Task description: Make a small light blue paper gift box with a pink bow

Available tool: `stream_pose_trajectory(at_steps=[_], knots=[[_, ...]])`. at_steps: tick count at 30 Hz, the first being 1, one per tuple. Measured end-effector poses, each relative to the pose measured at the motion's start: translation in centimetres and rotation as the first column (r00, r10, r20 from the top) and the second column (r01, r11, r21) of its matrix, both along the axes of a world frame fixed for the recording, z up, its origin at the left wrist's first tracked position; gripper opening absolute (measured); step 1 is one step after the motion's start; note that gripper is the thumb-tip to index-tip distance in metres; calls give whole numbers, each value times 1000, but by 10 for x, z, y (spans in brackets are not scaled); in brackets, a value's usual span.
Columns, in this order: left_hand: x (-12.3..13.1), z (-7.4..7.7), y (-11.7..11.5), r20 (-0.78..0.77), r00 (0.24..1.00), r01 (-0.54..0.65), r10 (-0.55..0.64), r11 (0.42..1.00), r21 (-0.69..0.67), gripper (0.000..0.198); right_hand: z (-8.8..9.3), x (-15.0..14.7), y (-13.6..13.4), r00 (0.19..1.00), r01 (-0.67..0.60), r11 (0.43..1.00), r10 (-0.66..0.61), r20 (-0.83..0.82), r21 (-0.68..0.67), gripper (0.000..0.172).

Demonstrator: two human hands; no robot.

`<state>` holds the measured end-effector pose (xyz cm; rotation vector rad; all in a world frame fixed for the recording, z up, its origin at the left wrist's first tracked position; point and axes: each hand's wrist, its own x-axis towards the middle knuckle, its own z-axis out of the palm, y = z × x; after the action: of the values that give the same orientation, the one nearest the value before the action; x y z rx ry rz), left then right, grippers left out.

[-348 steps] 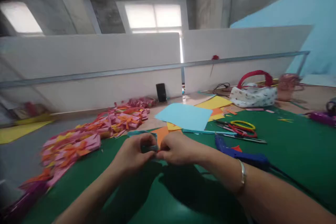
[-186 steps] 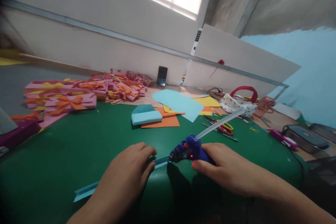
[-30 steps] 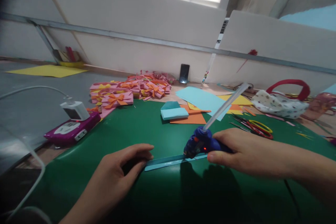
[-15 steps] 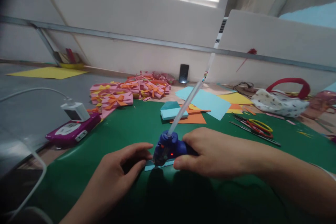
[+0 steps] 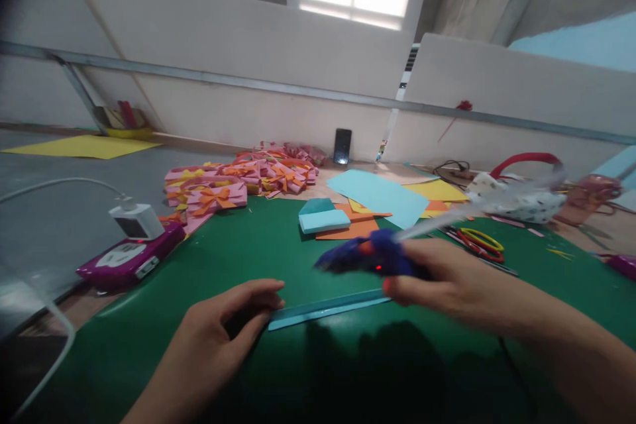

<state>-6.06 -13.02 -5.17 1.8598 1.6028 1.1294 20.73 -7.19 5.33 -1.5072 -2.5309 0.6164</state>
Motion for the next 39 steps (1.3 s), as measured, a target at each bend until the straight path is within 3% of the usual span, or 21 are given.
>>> stream_pose_trajectory(at_steps=[2, 3, 5, 6, 8, 11, 13, 15, 17, 19, 22, 26, 30, 33, 39], knots=[[0, -3, -1, -31, 999, -18, 19, 999, 48, 25, -10, 44, 8, 971, 199, 963, -219, 93, 184, 35], [0, -4, -1, -41, 999, -29, 31, 997, 67, 24, -16, 67, 12, 934, 281, 905, -334, 125, 318, 37], [1, -6, -2, -60, 997, -47, 53, 994, 95, 24, -32, 110, 20, 897, 339, 839, -424, 122, 426, 37], [1, -7, -2, -66, 996, -57, 64, 993, 107, 23, -40, 130, 24, 896, 321, 810, -427, 119, 491, 36], [1, -9, -2, -84, 994, -63, 74, 990, 128, 22, -54, 162, 29, 907, 255, 815, -388, 163, 520, 33], [-1, -14, -1, -107, 992, -52, 71, 983, 176, 21, -63, 184, 34, 875, 155, 814, -376, 305, 560, 29], [-2, -16, 0, -122, 990, -42, 68, 978, 204, 20, -61, 173, 32, 852, 123, 750, -416, 317, 650, 26], [-4, -19, 1, -139, 987, -44, 76, 974, 224, 20, -57, 140, 25, 909, 74, 716, -334, 248, 694, 27], [-6, -20, 2, -167, 982, -45, 85, 972, 232, 20, -55, 95, 14, 983, 29, 734, -144, 114, 678, 24], [-8, -21, 2, -194, 978, -33, 81, 971, 238, 20, -57, 52, 5, 992, -109, 794, 46, 120, 598, 23], [-10, -21, 1, -215, 974, -10, 63, 970, 241, 20, -66, 10, 0, 967, -240, 777, 138, 214, 581, 20], [-7, -18, 0, -217, 975, 20, 43, 960, 280, 20, -78, 0, 6, 943, -299, 760, 143, 300, 578, 18], [-3, -16, -2, -283, 959, 80, 24, 933, 351, 25, -82, 3, 11, 932, -335, 692, 140, 335, 640, 22], [-5, -18, -3, -359, 933, 154, 7, 896, 417, 25, -84, 4, 8, 925, -365, 653, 175, 338, 663, 24], [-13, -28, 0, -499, 867, 298, 9, 792, 532, 27, -91, 8, -1, 931, -358, 643, 185, 316, 677, 23]])
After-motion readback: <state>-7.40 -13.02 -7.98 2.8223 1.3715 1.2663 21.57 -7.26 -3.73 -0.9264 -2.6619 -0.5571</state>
